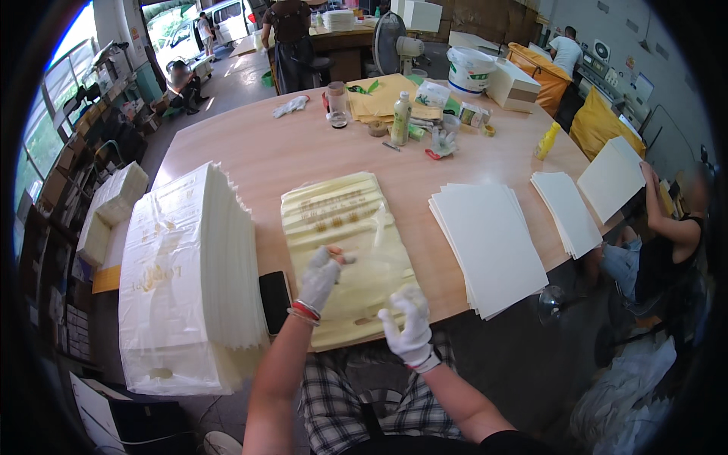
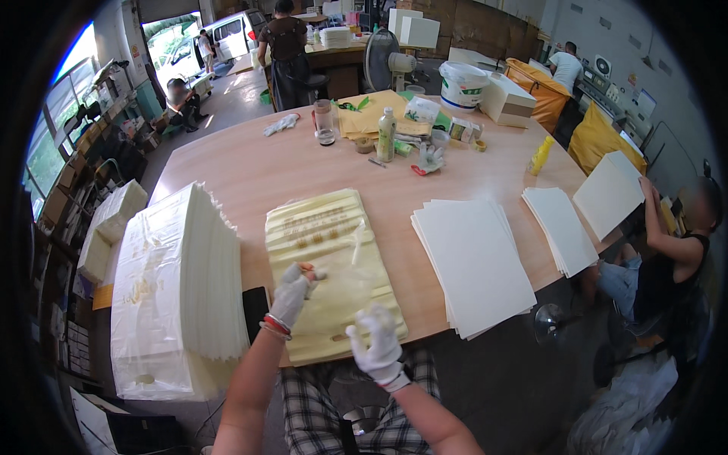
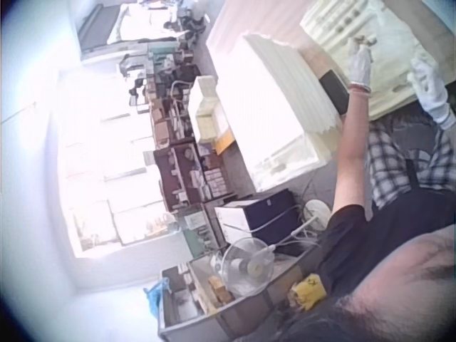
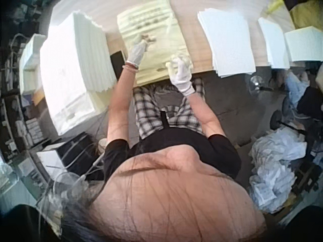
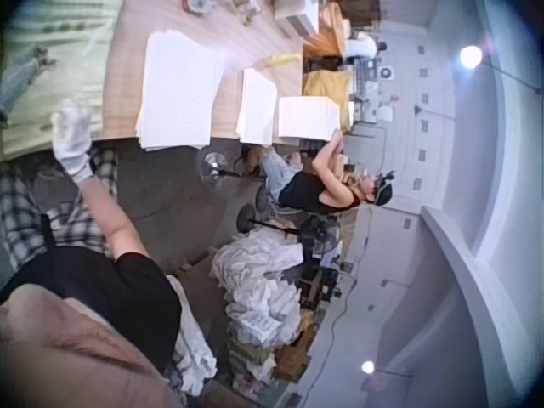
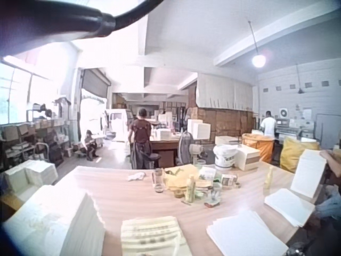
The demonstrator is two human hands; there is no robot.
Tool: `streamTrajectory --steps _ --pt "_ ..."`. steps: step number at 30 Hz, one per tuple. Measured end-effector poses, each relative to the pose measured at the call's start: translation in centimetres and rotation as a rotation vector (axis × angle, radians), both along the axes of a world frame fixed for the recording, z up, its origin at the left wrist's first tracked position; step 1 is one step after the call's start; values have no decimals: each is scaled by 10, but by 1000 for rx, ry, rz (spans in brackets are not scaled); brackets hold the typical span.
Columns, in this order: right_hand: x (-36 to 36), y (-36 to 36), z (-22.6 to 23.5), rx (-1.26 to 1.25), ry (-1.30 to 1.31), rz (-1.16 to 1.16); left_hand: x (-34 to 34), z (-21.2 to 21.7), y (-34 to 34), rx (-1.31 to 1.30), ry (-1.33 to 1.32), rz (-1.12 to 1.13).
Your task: The person sits at a table and repeatedly picks up white sheets of paper, inserts them into yellow plastic bags, and places the filled bags onto a stack. The person wears white gloves and handles the items by hand throughout the process.
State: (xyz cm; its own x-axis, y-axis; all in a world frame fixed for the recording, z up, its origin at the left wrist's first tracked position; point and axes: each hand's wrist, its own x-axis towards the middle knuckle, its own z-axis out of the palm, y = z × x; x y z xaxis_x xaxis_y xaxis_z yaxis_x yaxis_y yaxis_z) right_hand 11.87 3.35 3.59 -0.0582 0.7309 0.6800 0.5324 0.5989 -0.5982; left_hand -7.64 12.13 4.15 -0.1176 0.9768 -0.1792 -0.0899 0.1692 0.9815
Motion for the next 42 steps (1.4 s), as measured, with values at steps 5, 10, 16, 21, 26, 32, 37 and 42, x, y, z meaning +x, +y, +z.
streamTrajectory --steps 5,10,16,21,26,32,37,42 --pt "-55 65 -9 -347 -206 26 31 81 -22 31 155 -165" --pt "-37 16 -12 -388 -555 148 26 94 -48 178 367 -232" --pt "89 -32 -19 -402 -139 279 28 82 -93 670 1043 -50" --pt "218 -3 -34 -350 -785 -331 36 88 -125 817 1067 241" --pt "252 25 -17 -581 -539 -147 72 61 -164 774 789 -39" --pt "221 -7 17 -227 -609 -305 163 32 -171 129 164 -636" --pt "153 -106 72 -206 -600 404 184 -50 -151 -477 -716 -513" --pt "235 -96 -26 -343 7 -192 132 -1 -171 -187 -142 -698"
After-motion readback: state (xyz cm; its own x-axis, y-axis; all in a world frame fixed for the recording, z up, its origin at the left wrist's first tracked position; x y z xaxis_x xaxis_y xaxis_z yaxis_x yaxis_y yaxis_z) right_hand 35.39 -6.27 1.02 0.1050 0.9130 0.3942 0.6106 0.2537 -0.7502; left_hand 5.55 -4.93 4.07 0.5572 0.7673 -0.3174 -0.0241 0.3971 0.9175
